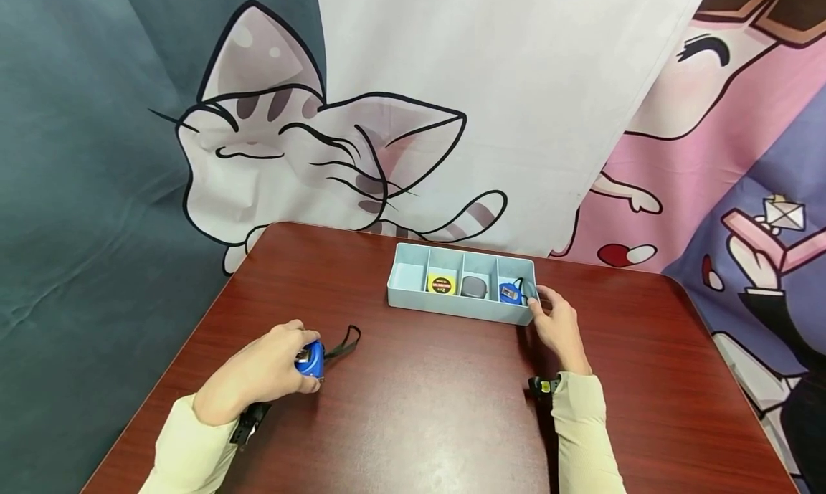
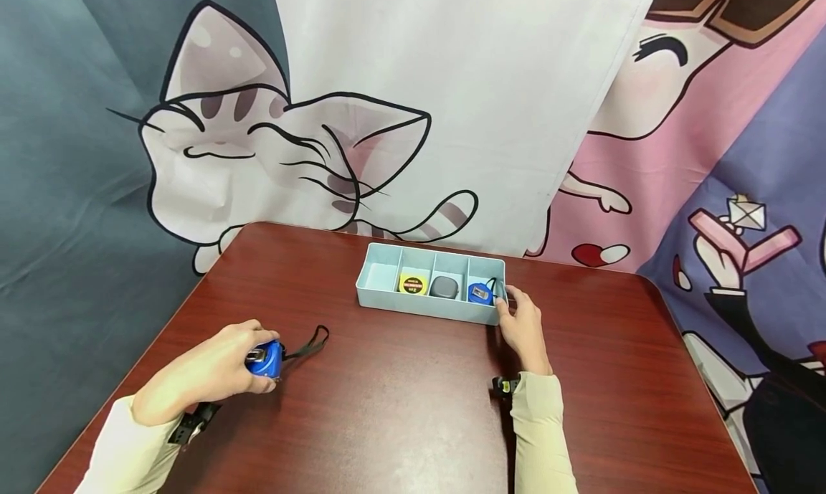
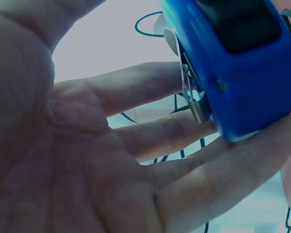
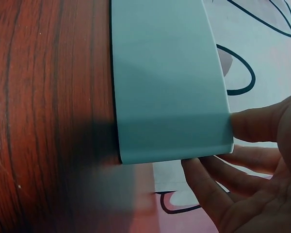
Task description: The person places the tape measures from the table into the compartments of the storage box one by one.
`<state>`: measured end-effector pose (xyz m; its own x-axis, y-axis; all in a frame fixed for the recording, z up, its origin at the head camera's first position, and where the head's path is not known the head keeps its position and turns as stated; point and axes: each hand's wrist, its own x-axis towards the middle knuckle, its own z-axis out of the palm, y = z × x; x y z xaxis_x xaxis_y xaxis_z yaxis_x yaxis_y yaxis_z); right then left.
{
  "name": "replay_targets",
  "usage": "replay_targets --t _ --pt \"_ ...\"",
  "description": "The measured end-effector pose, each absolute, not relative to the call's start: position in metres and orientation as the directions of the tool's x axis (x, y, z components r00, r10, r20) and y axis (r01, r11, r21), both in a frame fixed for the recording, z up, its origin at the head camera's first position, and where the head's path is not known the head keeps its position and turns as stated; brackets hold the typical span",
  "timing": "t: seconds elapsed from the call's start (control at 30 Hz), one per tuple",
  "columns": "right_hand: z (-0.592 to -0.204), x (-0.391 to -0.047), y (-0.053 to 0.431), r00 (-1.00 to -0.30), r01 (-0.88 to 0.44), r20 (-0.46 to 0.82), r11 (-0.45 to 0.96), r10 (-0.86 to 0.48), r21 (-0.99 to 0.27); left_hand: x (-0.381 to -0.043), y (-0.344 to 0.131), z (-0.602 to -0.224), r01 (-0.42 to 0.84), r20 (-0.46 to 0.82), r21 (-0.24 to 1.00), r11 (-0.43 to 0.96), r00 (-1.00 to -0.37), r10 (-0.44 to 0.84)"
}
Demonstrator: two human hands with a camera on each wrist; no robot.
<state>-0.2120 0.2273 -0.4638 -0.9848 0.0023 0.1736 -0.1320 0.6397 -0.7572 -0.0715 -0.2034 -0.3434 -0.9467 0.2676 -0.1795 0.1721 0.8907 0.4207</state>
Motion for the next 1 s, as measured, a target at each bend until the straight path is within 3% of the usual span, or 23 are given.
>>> replay_targets --t 1.0 --pt "-0.466 -0.211 0.227 -0.983 -0.122 0.179 0.603 0.035 -0.788 -0.099 -0.217 -0.294 0.181 -0.265 0.441 0.879 -0.909 0.321"
